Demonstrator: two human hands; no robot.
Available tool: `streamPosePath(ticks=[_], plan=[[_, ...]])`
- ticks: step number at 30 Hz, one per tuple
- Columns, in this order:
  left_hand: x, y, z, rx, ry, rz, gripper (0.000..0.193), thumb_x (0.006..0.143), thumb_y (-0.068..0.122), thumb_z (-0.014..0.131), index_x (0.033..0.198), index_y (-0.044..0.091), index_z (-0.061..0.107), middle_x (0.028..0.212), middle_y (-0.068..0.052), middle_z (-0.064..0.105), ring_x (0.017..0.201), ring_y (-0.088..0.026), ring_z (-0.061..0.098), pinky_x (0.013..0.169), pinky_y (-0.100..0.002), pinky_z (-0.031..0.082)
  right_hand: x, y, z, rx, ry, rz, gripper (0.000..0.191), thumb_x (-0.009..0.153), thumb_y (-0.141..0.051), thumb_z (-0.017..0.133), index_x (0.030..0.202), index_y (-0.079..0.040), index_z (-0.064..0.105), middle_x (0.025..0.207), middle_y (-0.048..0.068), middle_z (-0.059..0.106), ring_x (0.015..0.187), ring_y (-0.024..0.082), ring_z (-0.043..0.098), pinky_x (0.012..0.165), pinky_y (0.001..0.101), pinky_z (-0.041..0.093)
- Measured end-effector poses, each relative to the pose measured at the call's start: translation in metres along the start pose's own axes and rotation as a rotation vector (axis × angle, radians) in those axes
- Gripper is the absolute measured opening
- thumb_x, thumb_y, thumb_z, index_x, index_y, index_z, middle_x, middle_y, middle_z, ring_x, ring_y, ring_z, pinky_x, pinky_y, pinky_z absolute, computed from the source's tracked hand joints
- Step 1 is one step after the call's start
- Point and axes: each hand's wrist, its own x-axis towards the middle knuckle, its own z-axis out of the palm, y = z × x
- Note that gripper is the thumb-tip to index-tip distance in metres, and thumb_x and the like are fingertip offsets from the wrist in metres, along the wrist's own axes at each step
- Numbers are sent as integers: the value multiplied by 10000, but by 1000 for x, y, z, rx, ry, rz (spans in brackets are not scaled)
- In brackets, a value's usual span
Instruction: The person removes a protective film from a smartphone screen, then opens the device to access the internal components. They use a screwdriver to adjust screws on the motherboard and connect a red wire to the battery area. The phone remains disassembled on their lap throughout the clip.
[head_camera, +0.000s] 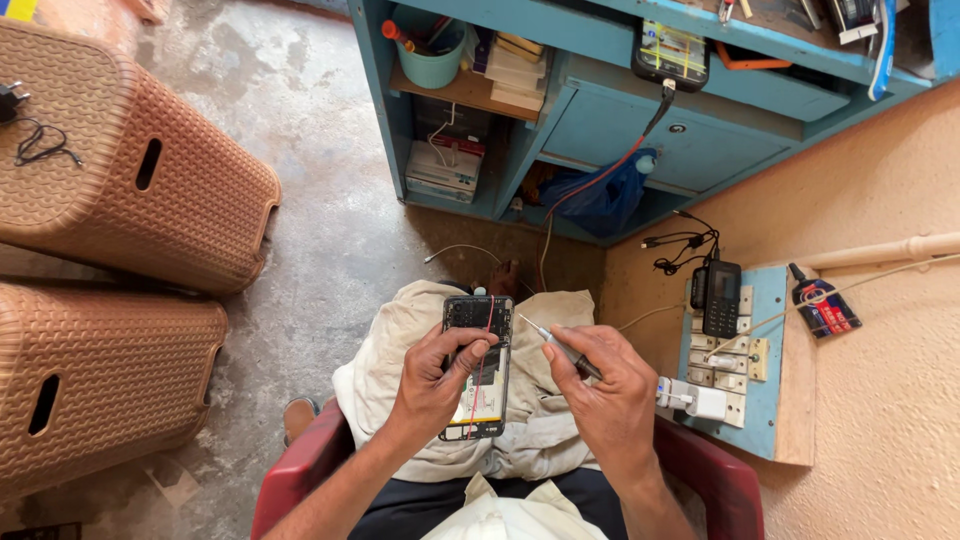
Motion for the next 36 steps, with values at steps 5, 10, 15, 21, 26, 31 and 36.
streamPosePath(ticks=[5, 10, 15, 21, 26, 31, 36], plan=[[0, 5, 1, 71, 5, 49, 143, 984, 113, 681, 1063, 11, 742, 1006, -86, 707, 886, -140, 671, 779, -275, 541, 3, -2, 1, -40, -1, -33, 227, 825, -46, 814, 1048, -29, 779, 909, 80, 735, 777, 131, 699, 666, 258, 549], [0, 9, 2, 139, -2, 66, 130, 971, 95, 685, 1059, 19, 745, 999, -98, 716, 870, -163, 692, 752, -291, 552, 4, -3, 1, -57, -20, -20, 228, 824, -55, 814, 1049, -32, 782, 902, 82, 733, 760, 136, 690, 634, 264, 538], [0, 12, 3, 197, -6, 141, 105, 963, 64, 694, 1052, 28, 735, 1006, -106, 709, 853, -180, 706, 724, -300, 567, 6, -5, 1, -62, -35, -11, 235, 828, -63, 811, 1060, -37, 784, 905, 79, 731, 749, 126, 691, 590, 252, 538], [-1, 14, 2, 341, -38, 294, 167, 954, 0, 696, 1118, 36, 692, 1040, -135, 674, 860, -230, 720, 701, -318, 571, 5, -5, 0, -46, -75, -81, 230, 850, -72, 786, 1076, -34, 772, 949, 97, 729, 790, 131, 714, 617, 253, 573], [-2, 15, -1, 423, -93, 331, 255, 902, -48, 703, 1143, 33, 679, 1082, -170, 671, 889, -304, 743, 701, -368, 598, 10, 2, -4, -131, -146, -9, 270, 874, -128, 783, 1098, 11, 726, 900, 138, 731, 753, 218, 717, 664, 335, 561], [-1, 16, -1, 466, -92, 365, 281, 887, -62, 702, 1151, 31, 679, 1095, -187, 670, 885, -337, 743, 700, -392, 601, 12, 7, 1, -112, -164, -33, 210, 877, -171, 754, 1005, -11, 711, 899, 137, 729, 785, 259, 729, 679, 361, 568], [-3, 15, -2, 500, -106, 368, 297, 870, -63, 708, 1150, 33, 688, 1078, -185, 674, 877, -351, 740, 705, -399, 600, 11, 6, 1, -79, -187, -51, 337, 803, -200, 772, 1015, 41, 668, 927, 178, 698, 780, 300, 720, 662, 378, 564]])
